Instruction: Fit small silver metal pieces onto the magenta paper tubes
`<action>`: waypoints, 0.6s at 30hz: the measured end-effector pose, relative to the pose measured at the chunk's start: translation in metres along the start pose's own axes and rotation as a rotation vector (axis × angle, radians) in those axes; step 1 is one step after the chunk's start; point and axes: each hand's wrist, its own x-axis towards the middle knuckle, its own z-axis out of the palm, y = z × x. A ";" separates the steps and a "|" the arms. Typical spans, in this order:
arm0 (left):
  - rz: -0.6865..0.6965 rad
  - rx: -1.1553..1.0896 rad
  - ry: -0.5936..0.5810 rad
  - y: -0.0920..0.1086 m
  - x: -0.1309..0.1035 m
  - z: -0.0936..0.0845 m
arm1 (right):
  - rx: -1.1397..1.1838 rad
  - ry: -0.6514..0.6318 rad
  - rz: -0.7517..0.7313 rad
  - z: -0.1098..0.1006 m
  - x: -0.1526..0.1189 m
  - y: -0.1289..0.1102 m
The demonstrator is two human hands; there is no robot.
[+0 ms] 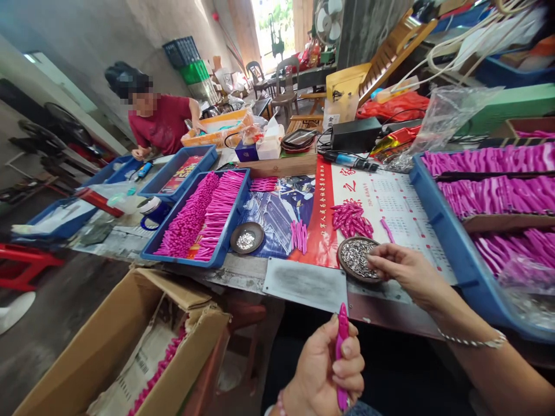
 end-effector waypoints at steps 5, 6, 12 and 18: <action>-0.010 0.001 0.049 -0.002 0.002 -0.002 | 0.490 -0.263 0.212 0.013 -0.053 -0.017; -0.014 -0.001 0.053 -0.003 0.003 -0.002 | 0.523 -0.314 0.227 0.016 -0.062 -0.021; -0.032 0.022 0.085 -0.005 0.002 -0.004 | 0.416 -0.491 0.129 0.023 -0.093 -0.044; -0.004 0.149 0.169 -0.011 -0.001 0.002 | 0.224 -0.512 0.041 0.024 -0.100 -0.045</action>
